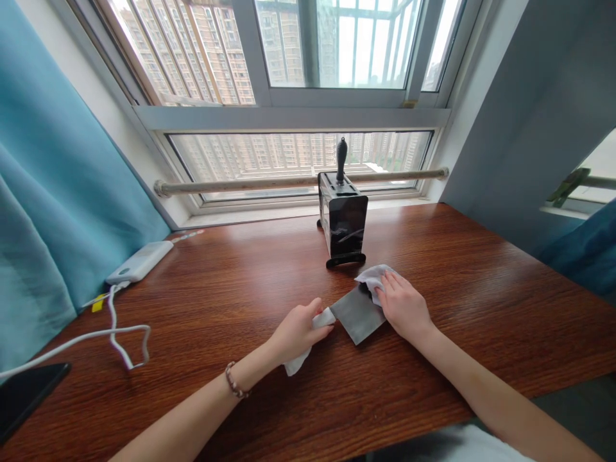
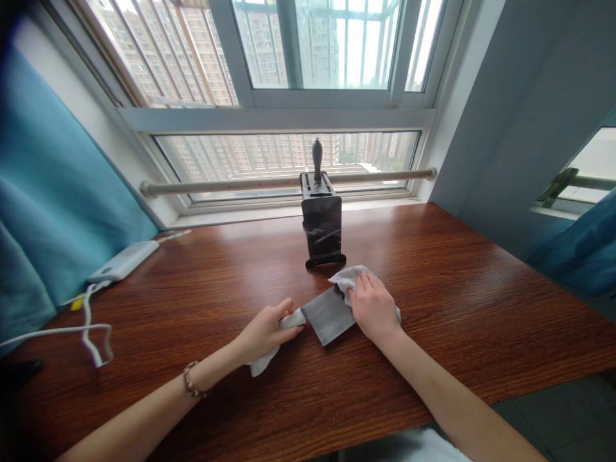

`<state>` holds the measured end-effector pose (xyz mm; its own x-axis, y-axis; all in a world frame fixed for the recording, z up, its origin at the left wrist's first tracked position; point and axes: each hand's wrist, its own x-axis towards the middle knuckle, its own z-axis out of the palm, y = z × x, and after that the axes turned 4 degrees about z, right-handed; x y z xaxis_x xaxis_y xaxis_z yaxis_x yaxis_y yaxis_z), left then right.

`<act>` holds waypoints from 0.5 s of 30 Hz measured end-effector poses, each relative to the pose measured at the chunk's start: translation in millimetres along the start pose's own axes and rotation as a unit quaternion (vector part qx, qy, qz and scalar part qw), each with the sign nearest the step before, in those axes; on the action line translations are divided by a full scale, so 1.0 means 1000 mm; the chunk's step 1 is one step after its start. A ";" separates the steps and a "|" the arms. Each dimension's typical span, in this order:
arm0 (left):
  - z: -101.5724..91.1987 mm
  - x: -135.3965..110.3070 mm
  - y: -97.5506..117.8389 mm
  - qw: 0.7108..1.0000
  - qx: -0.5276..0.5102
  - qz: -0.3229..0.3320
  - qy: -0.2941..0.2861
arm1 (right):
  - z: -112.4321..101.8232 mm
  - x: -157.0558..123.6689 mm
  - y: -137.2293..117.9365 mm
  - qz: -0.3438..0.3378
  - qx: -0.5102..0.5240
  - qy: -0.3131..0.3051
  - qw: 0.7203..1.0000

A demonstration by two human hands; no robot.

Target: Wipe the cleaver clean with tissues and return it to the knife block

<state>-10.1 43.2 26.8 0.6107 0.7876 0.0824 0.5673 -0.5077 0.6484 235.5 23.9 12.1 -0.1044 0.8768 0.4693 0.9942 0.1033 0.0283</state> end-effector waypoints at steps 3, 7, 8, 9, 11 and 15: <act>-0.001 -0.001 0.001 1.000 0.008 0.000 -0.003 | 0.002 0.001 0.004 0.037 -0.016 0.013 0.999; 0.000 -0.001 0.002 1.000 0.015 -0.006 -0.005 | 0.004 -0.001 0.004 0.062 -0.015 0.035 0.997; 0.000 -0.001 0.001 1.000 0.017 -0.006 -0.005 | 0.004 -0.001 0.004 0.069 -0.013 0.037 0.997; 0.000 -0.002 0.001 1.000 0.018 -0.004 -0.005 | 0.005 -0.001 0.004 0.074 -0.010 0.037 0.997; 0.000 -0.002 0.001 1.000 0.020 -0.001 -0.004 | 0.007 -0.001 0.006 0.081 0.001 0.037 0.996; 0.000 -0.001 0.000 1.000 0.018 0.003 -0.002 | 0.008 -0.002 0.008 0.077 0.014 0.049 0.996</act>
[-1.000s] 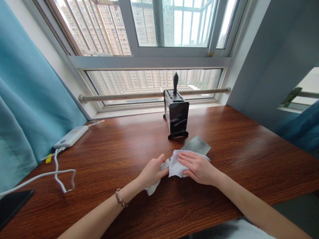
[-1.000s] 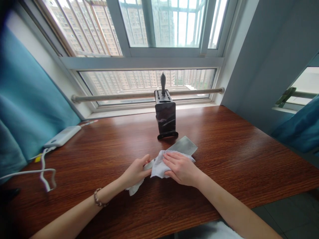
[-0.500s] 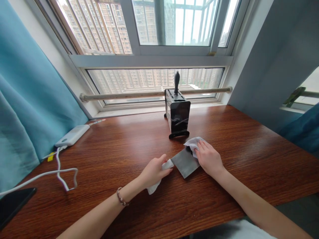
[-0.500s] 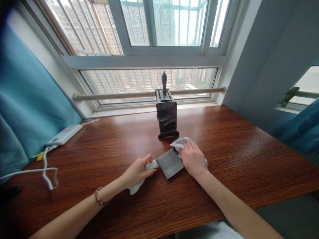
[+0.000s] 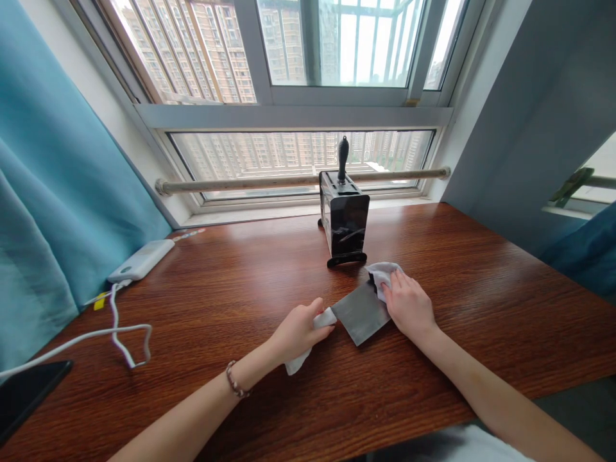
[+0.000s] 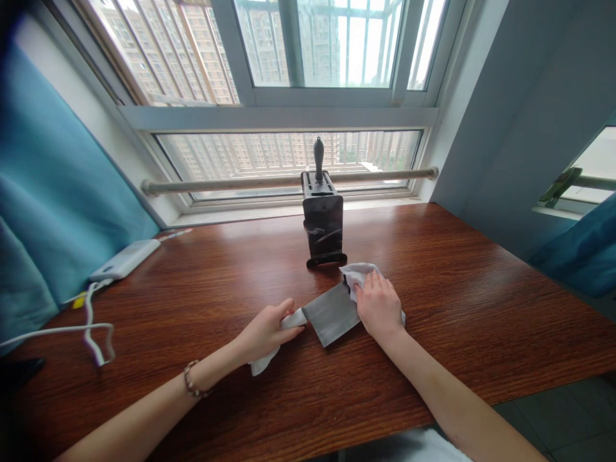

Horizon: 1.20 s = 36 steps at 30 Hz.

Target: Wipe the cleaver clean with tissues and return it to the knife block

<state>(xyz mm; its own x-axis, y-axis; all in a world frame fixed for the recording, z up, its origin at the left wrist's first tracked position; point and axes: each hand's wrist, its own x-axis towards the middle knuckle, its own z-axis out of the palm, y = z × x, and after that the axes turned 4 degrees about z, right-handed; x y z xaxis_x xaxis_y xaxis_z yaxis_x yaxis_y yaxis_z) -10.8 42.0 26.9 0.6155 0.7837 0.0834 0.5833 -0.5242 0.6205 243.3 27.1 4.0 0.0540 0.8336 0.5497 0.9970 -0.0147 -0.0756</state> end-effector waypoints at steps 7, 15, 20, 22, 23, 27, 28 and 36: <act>0.002 0.000 -0.002 1.000 0.005 -0.004 0.001 | 0.001 0.000 0.001 -0.020 -0.009 -0.012 1.000; 0.001 0.000 -0.002 1.000 0.005 -0.005 -0.006 | 0.001 0.001 0.002 -0.023 -0.007 -0.030 0.999; 0.000 0.000 0.000 1.000 0.002 -0.004 -0.007 | 0.000 0.002 0.001 -0.039 0.005 -0.032 0.999; 0.000 0.000 0.000 1.000 0.003 -0.007 -0.009 | -0.001 0.002 -0.001 -0.060 0.026 -0.032 0.997; -0.001 0.000 0.001 1.000 0.004 -0.008 -0.009 | -0.001 0.002 -0.002 -0.073 0.040 -0.033 0.996; 0.000 0.000 0.000 1.000 0.005 -0.002 -0.012 | -0.006 0.000 -0.009 -0.138 0.092 -0.059 0.984; 0.000 0.001 -0.001 1.000 0.006 0.000 -0.011 | -0.008 -0.001 -0.011 -0.160 0.104 -0.070 0.979; 0.003 0.001 -0.003 1.000 0.014 0.022 -0.006 | -0.029 -0.007 -0.030 -0.322 0.203 -0.136 0.915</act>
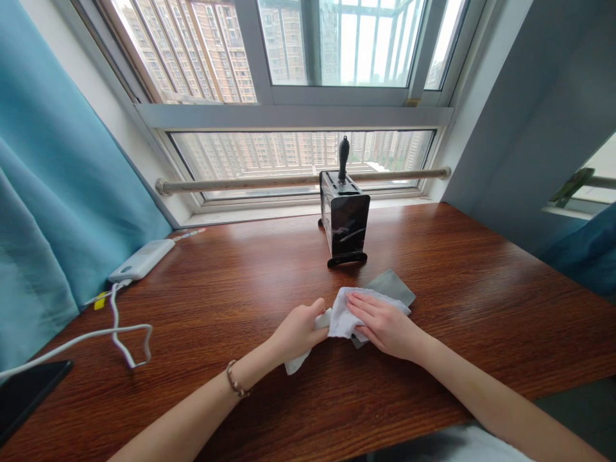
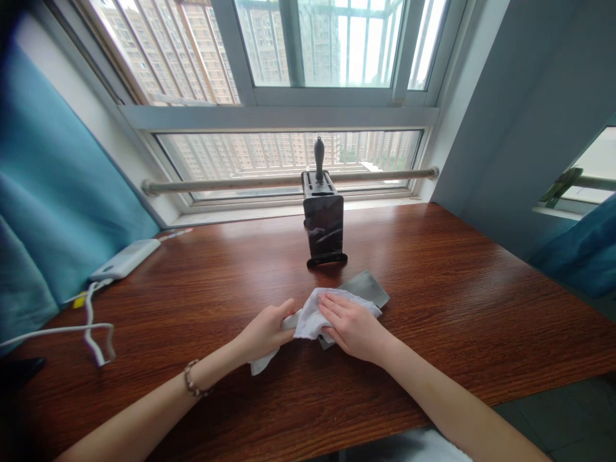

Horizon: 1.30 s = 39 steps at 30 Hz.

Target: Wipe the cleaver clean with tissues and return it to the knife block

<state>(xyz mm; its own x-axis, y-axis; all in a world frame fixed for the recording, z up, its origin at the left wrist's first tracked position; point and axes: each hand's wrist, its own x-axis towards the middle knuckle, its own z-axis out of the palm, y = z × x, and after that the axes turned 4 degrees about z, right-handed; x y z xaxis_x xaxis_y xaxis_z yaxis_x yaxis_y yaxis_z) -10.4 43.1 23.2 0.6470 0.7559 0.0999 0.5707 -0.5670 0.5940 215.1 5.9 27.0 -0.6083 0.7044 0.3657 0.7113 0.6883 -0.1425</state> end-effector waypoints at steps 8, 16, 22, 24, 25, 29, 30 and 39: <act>0.001 0.001 -0.001 1.000 -0.007 0.005 -0.001 | -0.003 0.001 -0.005 -0.081 0.065 -0.049 0.993; 0.001 0.000 -0.001 1.000 0.003 0.005 0.000 | 0.001 0.000 -0.004 -0.026 0.077 -0.040 0.996; 0.001 0.000 -0.004 1.000 0.026 -0.003 -0.004 | 0.008 -0.003 0.015 0.115 0.066 0.018 0.991; 0.001 0.000 -0.004 0.999 0.031 -0.005 -0.008 | 0.012 -0.005 0.024 0.156 0.050 0.042 0.986; 0.001 0.000 -0.004 0.999 0.034 -0.005 -0.012 | 0.013 -0.006 0.028 0.174 0.040 0.050 0.983; 0.000 -0.001 -0.003 0.999 0.045 -0.005 -0.018 | 0.020 -0.009 0.040 0.223 0.008 0.058 0.973; 0.000 -0.001 -0.003 0.999 0.048 -0.005 -0.019 | 0.022 -0.009 0.042 0.232 0.001 0.059 0.971; 0.000 0.000 -0.006 0.998 0.061 0.000 -0.020 | 0.033 -0.014 0.055 0.290 -0.068 0.090 0.950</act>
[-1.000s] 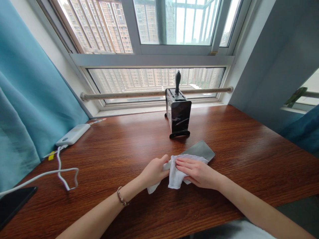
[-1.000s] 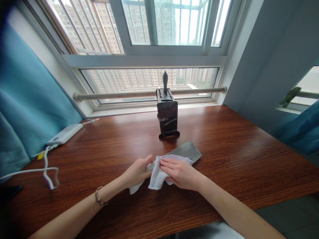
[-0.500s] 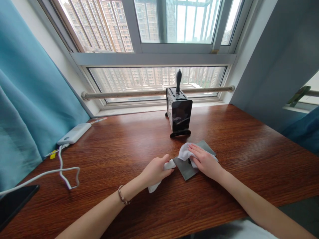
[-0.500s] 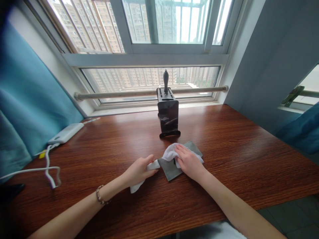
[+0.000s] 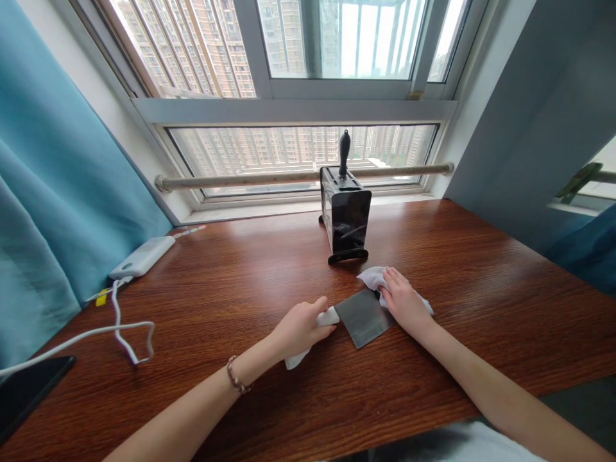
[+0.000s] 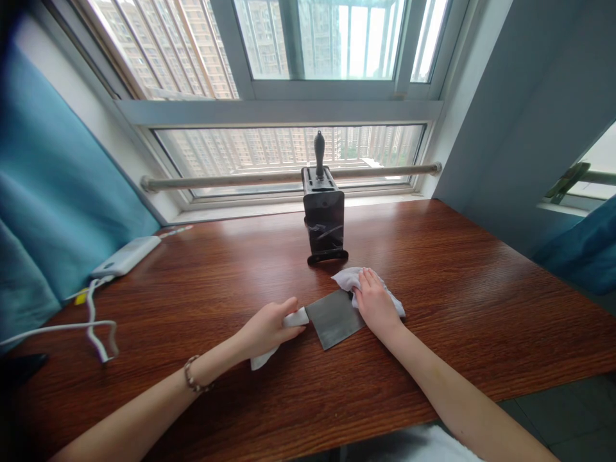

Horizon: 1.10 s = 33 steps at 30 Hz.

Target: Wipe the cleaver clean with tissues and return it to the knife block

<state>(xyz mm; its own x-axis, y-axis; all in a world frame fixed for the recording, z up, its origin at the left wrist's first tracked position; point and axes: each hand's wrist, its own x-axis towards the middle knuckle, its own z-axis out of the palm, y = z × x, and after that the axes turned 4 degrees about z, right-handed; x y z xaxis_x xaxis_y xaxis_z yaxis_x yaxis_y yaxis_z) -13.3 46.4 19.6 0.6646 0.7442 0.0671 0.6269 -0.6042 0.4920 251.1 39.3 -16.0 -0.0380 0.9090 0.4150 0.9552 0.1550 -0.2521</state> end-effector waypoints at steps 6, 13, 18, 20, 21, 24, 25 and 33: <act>0.000 0.000 0.000 1.000 0.001 0.000 -0.004 | 0.003 -0.001 0.003 0.026 -0.005 0.019 0.999; -0.001 -0.001 0.001 1.000 -0.010 -0.004 -0.003 | 0.005 0.000 0.006 0.065 -0.013 0.022 0.998; -0.002 0.000 0.003 1.000 -0.011 -0.014 -0.005 | -0.003 0.003 0.008 0.108 0.030 0.013 0.994; -0.002 0.000 0.003 1.000 -0.010 -0.013 -0.007 | -0.008 0.006 0.011 0.135 0.044 -0.001 0.990; -0.003 0.000 0.004 1.000 -0.011 -0.012 -0.009 | -0.010 0.007 0.013 0.150 0.048 -0.009 0.987; -0.005 0.000 0.005 1.000 -0.013 -0.007 -0.016 | -0.015 0.011 0.019 0.198 0.047 -0.038 0.978; -0.006 0.000 0.005 1.000 -0.014 -0.005 -0.018 | -0.016 0.012 0.021 0.213 0.042 -0.046 0.975; -0.010 0.003 0.004 0.999 -0.033 0.012 -0.031 | -0.020 0.019 0.034 0.267 0.011 -0.104 0.958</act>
<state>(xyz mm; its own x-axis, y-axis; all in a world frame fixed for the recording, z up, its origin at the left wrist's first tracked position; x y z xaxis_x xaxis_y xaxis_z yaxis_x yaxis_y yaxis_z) -13.2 49.0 30.7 0.7039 0.7098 0.0266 0.5843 -0.6000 0.5464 288.2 54.6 0.8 0.3935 0.9185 0.0386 0.8486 -0.3468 -0.3994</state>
